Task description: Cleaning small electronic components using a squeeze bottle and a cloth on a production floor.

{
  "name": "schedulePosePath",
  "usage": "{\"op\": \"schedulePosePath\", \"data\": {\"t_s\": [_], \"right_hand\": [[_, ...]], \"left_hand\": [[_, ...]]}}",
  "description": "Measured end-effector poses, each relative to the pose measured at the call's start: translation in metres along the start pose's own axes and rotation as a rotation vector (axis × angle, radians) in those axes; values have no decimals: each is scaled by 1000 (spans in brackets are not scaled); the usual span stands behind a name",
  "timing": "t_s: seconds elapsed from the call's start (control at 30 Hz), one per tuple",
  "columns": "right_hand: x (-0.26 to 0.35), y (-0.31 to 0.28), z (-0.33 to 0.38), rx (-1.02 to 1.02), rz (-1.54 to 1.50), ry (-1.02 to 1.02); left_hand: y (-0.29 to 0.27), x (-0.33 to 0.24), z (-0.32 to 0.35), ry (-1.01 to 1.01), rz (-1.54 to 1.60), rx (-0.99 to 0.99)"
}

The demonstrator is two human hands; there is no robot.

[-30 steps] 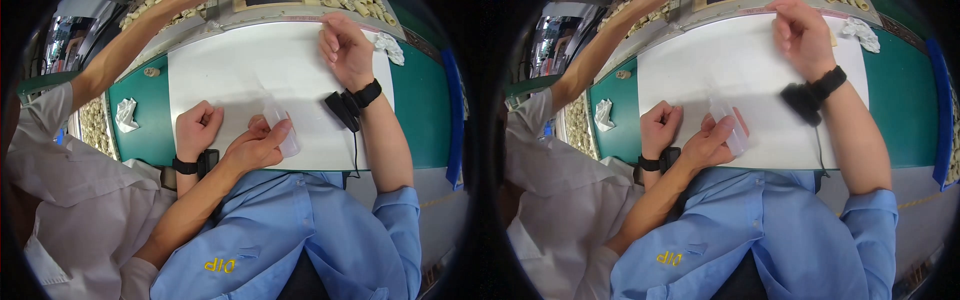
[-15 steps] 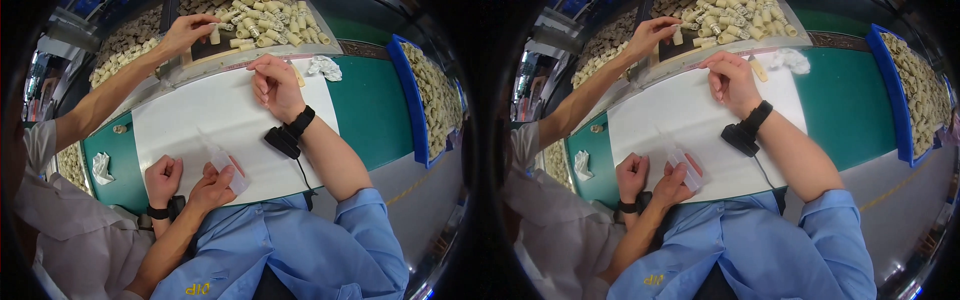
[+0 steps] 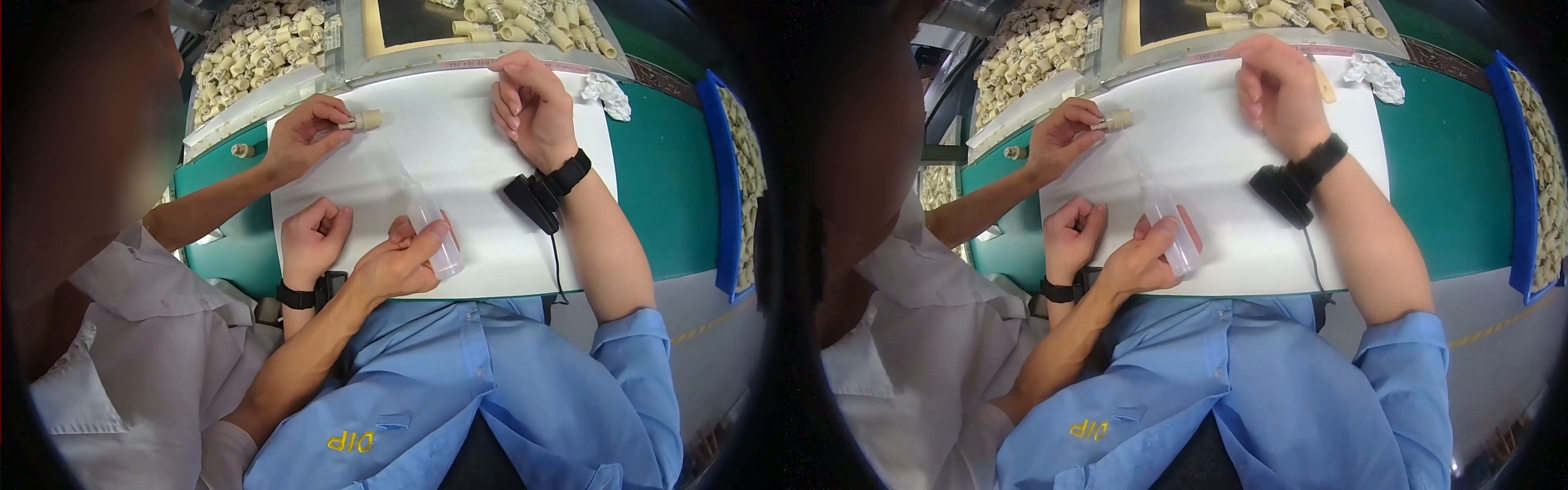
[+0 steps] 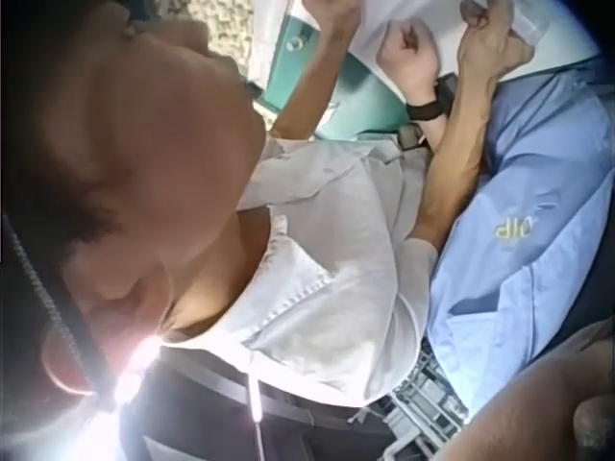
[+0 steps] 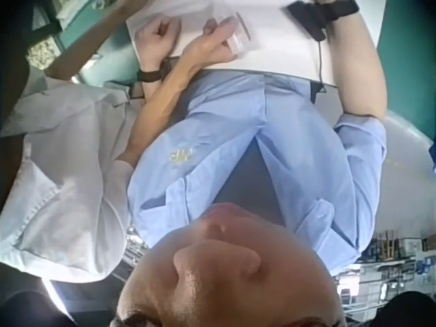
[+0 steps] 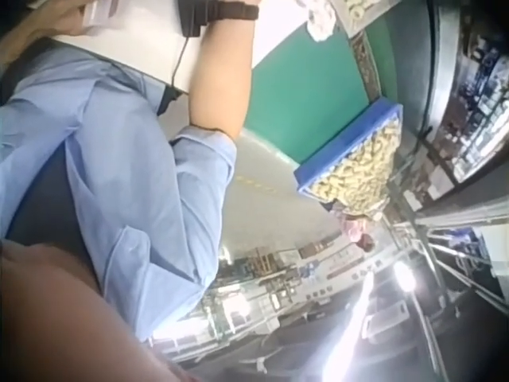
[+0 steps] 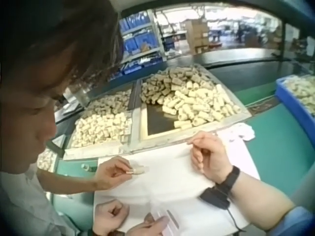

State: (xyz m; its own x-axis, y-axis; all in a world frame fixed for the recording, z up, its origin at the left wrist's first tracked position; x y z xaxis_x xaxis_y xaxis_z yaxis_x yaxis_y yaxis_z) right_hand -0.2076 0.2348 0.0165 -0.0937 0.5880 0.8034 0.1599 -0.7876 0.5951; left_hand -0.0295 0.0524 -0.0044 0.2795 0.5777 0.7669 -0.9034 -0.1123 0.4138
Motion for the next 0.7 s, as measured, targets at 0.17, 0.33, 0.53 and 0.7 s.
{"op": "schedulePosePath", "data": {"t_s": [0.17,0.33,0.53,0.7], "right_hand": [[0,-2,1,5,4,-8],[-2,-4,-2,44,6,-18],[-1,-7,-1,73,10,-18],[1,-1,-2,111,-19,-48]], "left_hand": [[-4,-3,0,-209,409,111],[-3,-16,-1,-122,309,119],[6,-5,-2,-100,457,-2],[7,-4,-3,-101,406,28]]}}
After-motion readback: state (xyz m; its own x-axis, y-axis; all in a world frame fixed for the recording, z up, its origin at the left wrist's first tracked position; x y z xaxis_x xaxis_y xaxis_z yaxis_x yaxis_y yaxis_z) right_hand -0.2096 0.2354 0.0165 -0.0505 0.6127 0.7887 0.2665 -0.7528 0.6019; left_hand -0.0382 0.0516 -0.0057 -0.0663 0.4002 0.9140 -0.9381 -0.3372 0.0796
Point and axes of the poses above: each hand's wrist, its own z-axis away from the middle knuckle, its own y-axis out of the palm, x = y × z, the point moved 6 cm from there along -z, towards the middle knuckle, and after that the axes turned 1 degree about z, right-handed, at the moved point
